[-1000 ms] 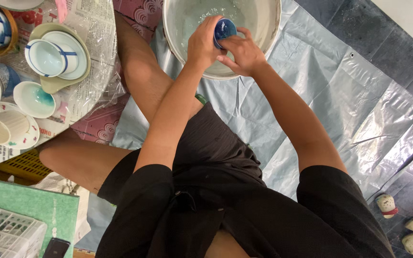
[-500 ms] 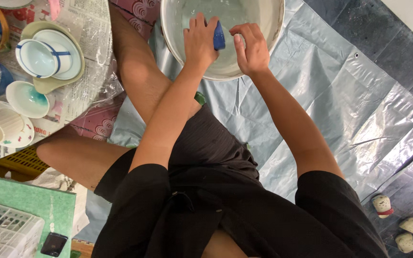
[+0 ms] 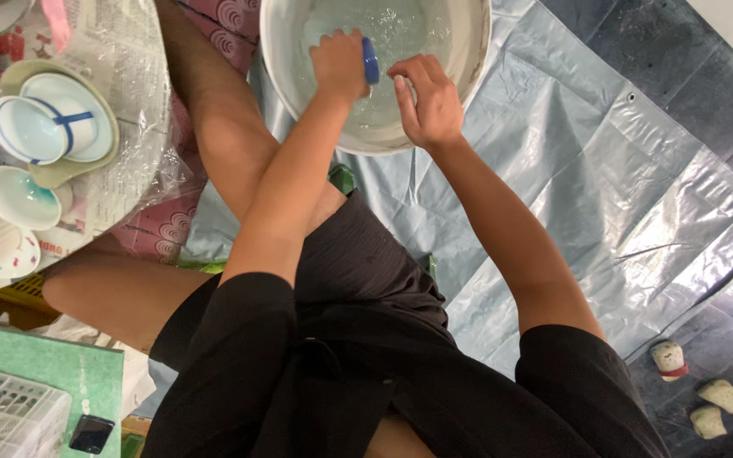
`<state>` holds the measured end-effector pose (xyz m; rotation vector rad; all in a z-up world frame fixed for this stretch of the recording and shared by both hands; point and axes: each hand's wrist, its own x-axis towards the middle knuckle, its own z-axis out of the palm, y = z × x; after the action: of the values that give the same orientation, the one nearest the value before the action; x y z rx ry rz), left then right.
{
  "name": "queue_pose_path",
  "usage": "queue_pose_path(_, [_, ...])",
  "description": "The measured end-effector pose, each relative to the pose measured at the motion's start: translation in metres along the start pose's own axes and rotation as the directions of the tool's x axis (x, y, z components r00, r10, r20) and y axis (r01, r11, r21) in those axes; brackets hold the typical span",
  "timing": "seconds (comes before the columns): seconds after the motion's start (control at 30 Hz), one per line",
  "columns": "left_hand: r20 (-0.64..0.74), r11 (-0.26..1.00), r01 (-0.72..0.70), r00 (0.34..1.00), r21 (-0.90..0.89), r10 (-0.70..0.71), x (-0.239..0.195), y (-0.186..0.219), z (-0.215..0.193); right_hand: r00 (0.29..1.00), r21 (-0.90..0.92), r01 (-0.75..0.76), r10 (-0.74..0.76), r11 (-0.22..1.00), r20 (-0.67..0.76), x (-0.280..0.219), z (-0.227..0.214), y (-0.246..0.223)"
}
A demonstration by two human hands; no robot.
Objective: The person sits cross-legged on a tarp and washes various ceramic cups and bowls by hand. They pick up items from a pile on the left, scrub them with a sponge in a white bucket of water, and place the wet items onto a drying rack on the right.
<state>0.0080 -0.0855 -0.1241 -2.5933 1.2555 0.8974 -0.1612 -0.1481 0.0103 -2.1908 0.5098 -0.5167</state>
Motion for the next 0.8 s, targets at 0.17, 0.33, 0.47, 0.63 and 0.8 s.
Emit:
queue_pose_path(0.17, [-0.112, 0.994, -0.024, 0.994, -0.106, 0.012, 0.029, -0.012, 0.025, 1.000, 0.028, -0.029, 0.029, 0.999, -0.001, 0.001, 0.001, 0.003])
queue_pose_path(0.33, [-0.338, 0.980, -0.120, 0.939, -0.158, 0.061, 0.028, -0.019, 0.037, 0.999, 0.011, -0.040, 0.040, 0.999, 0.001, 0.002, 0.003, 0.003])
queue_pose_path(0.47, [-0.318, 0.907, -0.221, 0.942, -0.358, 0.104, 0.026, -0.020, 0.026, 0.999, 0.019, -0.044, 0.044, 0.999, -0.007, 0.004, 0.002, 0.001])
queue_pose_path(0.63, [-0.599, 0.674, -0.531, 0.784, -0.514, 0.162, 0.001, -0.003, -0.002, 0.999, 0.006, 0.006, -0.005, 1.000, -0.039, 0.003, 0.002, -0.001])
queue_pose_path(0.8, [-0.676, 0.567, -0.656, 0.703, -0.499, 0.219, -0.040, 0.010, -0.043, 0.997, -0.047, 0.051, -0.054, 0.998, -0.062, 0.003, 0.003, 0.001])
